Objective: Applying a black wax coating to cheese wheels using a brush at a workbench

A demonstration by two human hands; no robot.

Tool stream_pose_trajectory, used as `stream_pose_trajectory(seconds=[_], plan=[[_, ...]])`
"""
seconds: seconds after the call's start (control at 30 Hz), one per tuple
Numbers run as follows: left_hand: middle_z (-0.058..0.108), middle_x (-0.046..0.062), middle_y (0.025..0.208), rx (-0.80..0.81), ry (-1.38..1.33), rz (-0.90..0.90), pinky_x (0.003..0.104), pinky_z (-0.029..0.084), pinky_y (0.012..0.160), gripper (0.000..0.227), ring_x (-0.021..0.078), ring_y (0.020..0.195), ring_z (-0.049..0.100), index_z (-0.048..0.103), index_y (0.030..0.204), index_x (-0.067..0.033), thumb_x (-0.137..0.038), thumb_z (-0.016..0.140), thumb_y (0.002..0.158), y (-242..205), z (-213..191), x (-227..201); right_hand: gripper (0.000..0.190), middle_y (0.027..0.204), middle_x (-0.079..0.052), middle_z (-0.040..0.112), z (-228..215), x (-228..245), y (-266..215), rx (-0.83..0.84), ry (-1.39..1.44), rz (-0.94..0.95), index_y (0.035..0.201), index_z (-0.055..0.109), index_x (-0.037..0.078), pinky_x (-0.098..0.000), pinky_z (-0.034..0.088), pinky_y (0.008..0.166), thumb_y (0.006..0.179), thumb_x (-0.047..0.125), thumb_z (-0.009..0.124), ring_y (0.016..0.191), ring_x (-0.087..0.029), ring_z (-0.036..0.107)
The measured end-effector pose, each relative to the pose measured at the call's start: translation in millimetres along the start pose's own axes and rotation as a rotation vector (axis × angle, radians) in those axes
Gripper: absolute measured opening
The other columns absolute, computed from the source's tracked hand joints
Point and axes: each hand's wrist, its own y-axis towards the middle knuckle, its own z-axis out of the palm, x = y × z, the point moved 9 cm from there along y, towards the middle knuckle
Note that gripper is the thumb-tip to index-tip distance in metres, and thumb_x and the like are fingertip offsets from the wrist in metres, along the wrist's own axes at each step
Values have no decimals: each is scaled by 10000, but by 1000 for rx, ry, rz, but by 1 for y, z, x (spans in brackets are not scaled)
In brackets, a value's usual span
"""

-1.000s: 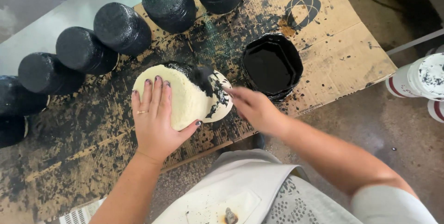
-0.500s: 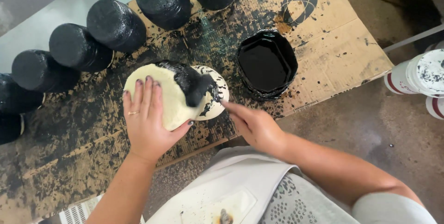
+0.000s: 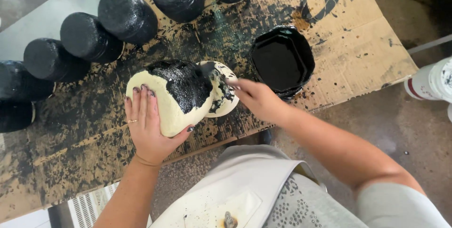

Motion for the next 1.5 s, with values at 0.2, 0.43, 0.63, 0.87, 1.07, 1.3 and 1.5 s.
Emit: stream_pose_trajectory(seconds=[0.2, 0.43, 0.63, 0.87, 1.07, 1.3, 1.5], plan=[[514, 349, 1464, -191, -64, 0, 664, 306, 1157, 1047, 566, 1369, 450, 526, 1424, 129, -608, 811, 737, 3, -12, -6, 379, 966, -187, 789, -22, -56, -37, -256, -85, 12, 1374, 675, 116, -420, 602, 822, 1018, 152, 550, 914, -270, 756], [516, 347, 1468, -191, -59, 14, 656, 298, 1166, 1036, 554, 1375, 457, 532, 1412, 133, -622, 787, 751, 1, -10, -6, 392, 1028, -219, 773, -14, -15, 8, -277, -136, -145, 1407, 649, 75, -421, 608, 761, 1043, 106, 508, 882, -351, 763], [496, 361, 1467, -220, -105, -42, 670, 307, 1156, 1070, 573, 1371, 438, 490, 1447, 129, -616, 799, 744, -8, -12, 4, 359, 772, -222, 754, -1, -1, -32, -218, -134, -165, 1357, 667, 21, -376, 530, 523, 1045, 105, 511, 541, -265, 662], [478, 344, 1491, -227, -130, -85, 659, 271, 1175, 1073, 548, 1397, 415, 464, 1468, 112, -629, 788, 762, -7, -9, 10, 354, 633, -99, 670, 8, -14, -15, -131, -3, -69, 1348, 651, 15, -255, 466, 496, 1042, 106, 498, 494, -139, 527], [460, 362, 1496, -201, -96, -77, 681, 301, 1155, 1083, 564, 1383, 429, 457, 1452, 132, -605, 813, 742, -6, -6, 8, 366, 609, -58, 573, 5, 6, 58, 43, 219, -23, 1395, 565, -12, -198, 357, 368, 1069, 109, 450, 362, -73, 418], [426, 300, 1552, -82, -102, -191, 668, 207, 1196, 1115, 523, 1436, 366, 402, 1519, 41, -640, 788, 725, -3, 12, 9, 393, 1037, -169, 797, 3, 10, -52, -192, -196, -196, 1335, 704, 161, -484, 594, 788, 953, 134, 615, 913, -357, 767], [406, 298, 1573, 57, -10, -115, 649, 148, 1191, 1077, 511, 1467, 324, 437, 1511, 54, -559, 857, 732, 40, 16, -17, 363, 614, -155, 673, -5, 85, -14, -240, -273, -411, 1362, 633, -38, -297, 386, 383, 1041, 46, 487, 375, -153, 475]])
